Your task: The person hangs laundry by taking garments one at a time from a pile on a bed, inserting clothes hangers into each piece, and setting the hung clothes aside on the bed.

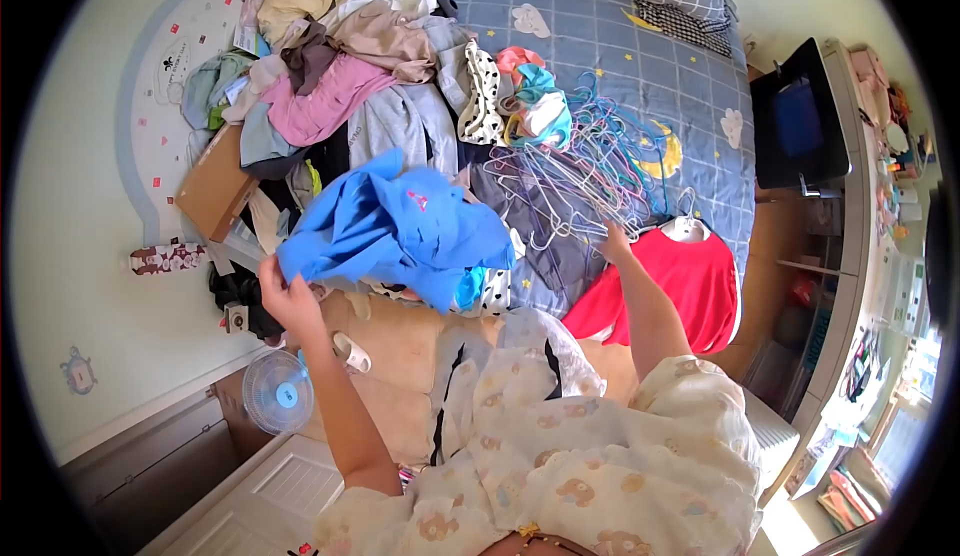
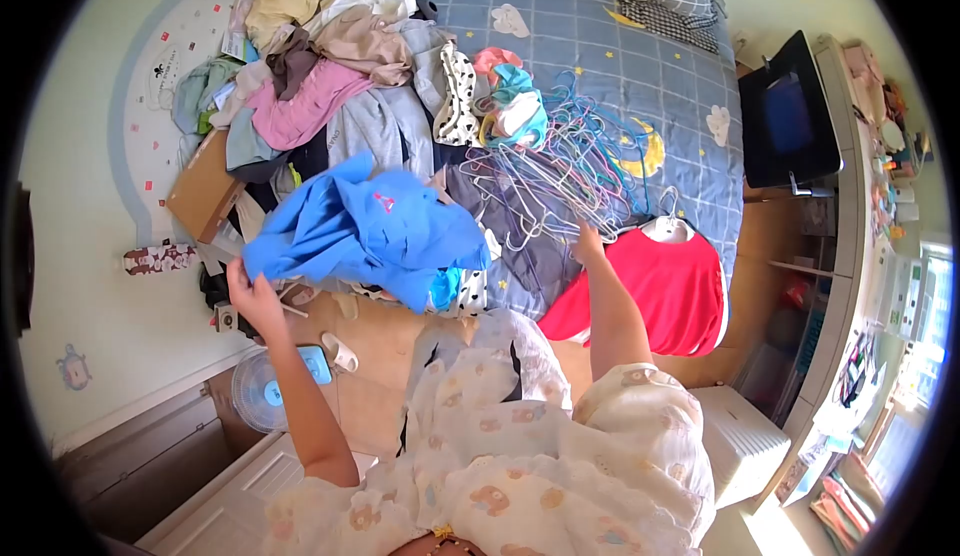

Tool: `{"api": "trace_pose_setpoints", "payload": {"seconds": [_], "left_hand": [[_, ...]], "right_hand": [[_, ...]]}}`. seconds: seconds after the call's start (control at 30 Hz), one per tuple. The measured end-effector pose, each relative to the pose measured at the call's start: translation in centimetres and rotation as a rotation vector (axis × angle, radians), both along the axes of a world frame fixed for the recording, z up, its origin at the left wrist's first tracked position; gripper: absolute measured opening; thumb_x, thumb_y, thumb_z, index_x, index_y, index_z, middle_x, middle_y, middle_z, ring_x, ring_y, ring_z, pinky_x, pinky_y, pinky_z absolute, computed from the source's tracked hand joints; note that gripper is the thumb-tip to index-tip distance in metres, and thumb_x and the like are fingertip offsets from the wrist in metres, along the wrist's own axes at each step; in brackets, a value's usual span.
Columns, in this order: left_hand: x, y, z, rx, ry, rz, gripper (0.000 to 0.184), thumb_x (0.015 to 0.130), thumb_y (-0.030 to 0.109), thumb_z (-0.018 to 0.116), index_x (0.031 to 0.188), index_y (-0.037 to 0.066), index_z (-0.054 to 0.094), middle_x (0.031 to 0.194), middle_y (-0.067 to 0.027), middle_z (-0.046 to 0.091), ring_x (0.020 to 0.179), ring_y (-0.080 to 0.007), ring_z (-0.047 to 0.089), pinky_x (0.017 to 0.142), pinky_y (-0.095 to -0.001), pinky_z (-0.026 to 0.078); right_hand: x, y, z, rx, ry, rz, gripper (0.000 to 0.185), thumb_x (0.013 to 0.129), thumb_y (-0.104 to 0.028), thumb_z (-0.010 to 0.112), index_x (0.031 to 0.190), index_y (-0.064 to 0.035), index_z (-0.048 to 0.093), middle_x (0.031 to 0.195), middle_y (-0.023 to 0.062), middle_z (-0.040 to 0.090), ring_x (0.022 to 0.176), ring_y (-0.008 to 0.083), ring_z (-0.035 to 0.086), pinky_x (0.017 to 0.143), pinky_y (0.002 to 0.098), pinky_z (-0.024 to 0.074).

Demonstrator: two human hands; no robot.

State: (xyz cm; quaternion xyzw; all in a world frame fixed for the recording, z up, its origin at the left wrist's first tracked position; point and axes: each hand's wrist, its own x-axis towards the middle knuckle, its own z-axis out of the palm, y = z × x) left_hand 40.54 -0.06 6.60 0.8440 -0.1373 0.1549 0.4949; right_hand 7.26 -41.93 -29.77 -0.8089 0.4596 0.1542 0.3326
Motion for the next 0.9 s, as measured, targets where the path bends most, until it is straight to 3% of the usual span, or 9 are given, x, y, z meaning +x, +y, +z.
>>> {"api": "trace_pose_setpoints", "payload": {"seconds": [0.17, 0.3, 0.33, 0.47, 0.6, 0.63, 0.73, 0.8, 0.9], "left_hand": [[0.1, -0.1, -1.7, -0.158, 0.267, 0.099, 0.021, 0.094, 0.013, 0.05, 0.107, -0.003, 0.054, 0.095, -0.0088, 0.061, 0.081, -0.013, 0.061, 0.057, -0.0236, 0.054], [-0.2, -1.2, -2.9, -0.142, 0.329, 0.148, 0.024, 0.096, 0.018, 0.048, 0.109, -0.002, 0.054, 0.098, -0.0081, 0.061, 0.082, -0.0132, 0.062, 0.058, -0.0242, 0.054], [-0.4, -1.2, -3.2, -0.127, 0.346, 0.127, 0.024, 0.096, 0.018, 0.048, 0.109, -0.002, 0.054, 0.099, -0.0079, 0.061, 0.082, -0.0131, 0.062, 0.059, -0.0242, 0.054], [-0.7, -1.7, -3.6, -0.131, 0.386, 0.107, 0.024, 0.097, 0.019, 0.047, 0.109, -0.001, 0.054, 0.099, -0.0073, 0.061, 0.082, -0.0131, 0.062, 0.061, -0.0244, 0.053], [-1.0, -2.0, -3.6, -0.126, 0.382, 0.141, 0.024, 0.097, 0.019, 0.047, 0.108, -0.001, 0.054, 0.098, -0.0069, 0.061, 0.08, -0.0133, 0.062, 0.06, -0.0249, 0.053], [-1.2, -2.1, -3.3, -0.131, 0.393, 0.139, 0.024, 0.097, 0.02, 0.046, 0.107, -0.001, 0.054, 0.097, -0.0069, 0.061, 0.08, -0.0133, 0.062, 0.06, -0.0251, 0.053], [-0.8, -2.5, -3.1, -0.156, 0.407, 0.114, 0.023, 0.097, 0.019, 0.046, 0.106, -0.001, 0.054, 0.095, -0.0071, 0.061, 0.078, -0.0132, 0.062, 0.059, -0.0253, 0.053], [-0.5, -1.6, -3.8, -0.171, 0.406, 0.086, 0.023, 0.097, 0.019, 0.047, 0.105, -0.001, 0.054, 0.094, -0.0071, 0.06, 0.077, -0.013, 0.061, 0.058, -0.0252, 0.054], [-0.7, -2.1, -3.6, -0.217, 0.397, 0.091, 0.023, 0.097, 0.018, 0.046, 0.105, -0.002, 0.053, 0.093, -0.0074, 0.06, 0.076, -0.013, 0.062, 0.057, -0.025, 0.055]], "right_hand": [[1.4, 1.4, 0.2, -0.088, 0.128, -0.032, 0.091, 0.072, -0.017, 0.075, 0.145, -0.0193, 0.022, 0.148, 0.0138, 0.026, 0.137, 0.0351, 0.024, 0.105, 0.0475, 0.0345], [2.5, 0.1, -0.5, -0.09, 0.344, 0.109, 0.053, 0.078, -0.029, 0.07, 0.125, -0.017, 0.05, 0.145, 0.0113, 0.032, 0.139, 0.0329, 0.022, 0.105, 0.0558, 0.0313], [2.2, 0.2, -1.0, -0.2, 0.26, 0.123, 0.026, 0.087, -0.032, 0.058, 0.106, -0.0139, 0.059, 0.126, 0.0149, 0.053, 0.125, 0.0333, 0.043, 0.1, 0.0533, 0.037], [3.9, 0.2, 3.3, -0.165, -0.118, 0.193, 0.023, 0.094, -0.025, 0.049, 0.085, -0.0046, 0.057, 0.074, 0.0175, 0.06, 0.077, 0.0391, 0.058, 0.078, 0.0452, 0.0434], [6.3, 0.2, 6.7, -0.222, -0.577, 0.052, 0.028, 0.087, -0.021, 0.062, 0.067, -0.0031, 0.055, 0.072, 0.0143, 0.055, 0.076, 0.0346, 0.054, 0.076, 0.0384, 0.0423], [5.5, -0.4, 3.5, -0.331, -0.72, 0.029, 0.022, 0.087, -0.026, 0.065, 0.092, -0.004, 0.063, 0.084, 0.0106, 0.059, 0.084, 0.0295, 0.056, 0.077, 0.0348, 0.0426], [4.7, -0.8, 1.4, 0.568, -0.555, -0.565, 0.065, 0.084, -0.044, 0.066, 0.133, -0.0069, 0.042, 0.106, 0.009, 0.06, 0.099, 0.0256, 0.058, 0.076, 0.0369, 0.0443], [4.9, 0.2, 2.2, 0.98, -0.362, -0.79, 0.084, 0.083, -0.056, 0.061, 0.144, -0.0082, 0.027, 0.114, 0.0101, 0.059, 0.104, 0.0255, 0.059, 0.072, 0.0379, 0.0457], [6.0, 1.2, 3.9, 0.927, -0.372, -0.662, 0.085, 0.083, -0.066, 0.052, 0.141, -0.0071, 0.029, 0.116, 0.0123, 0.058, 0.099, 0.026, 0.063, 0.059, 0.0367, 0.0459]]}}
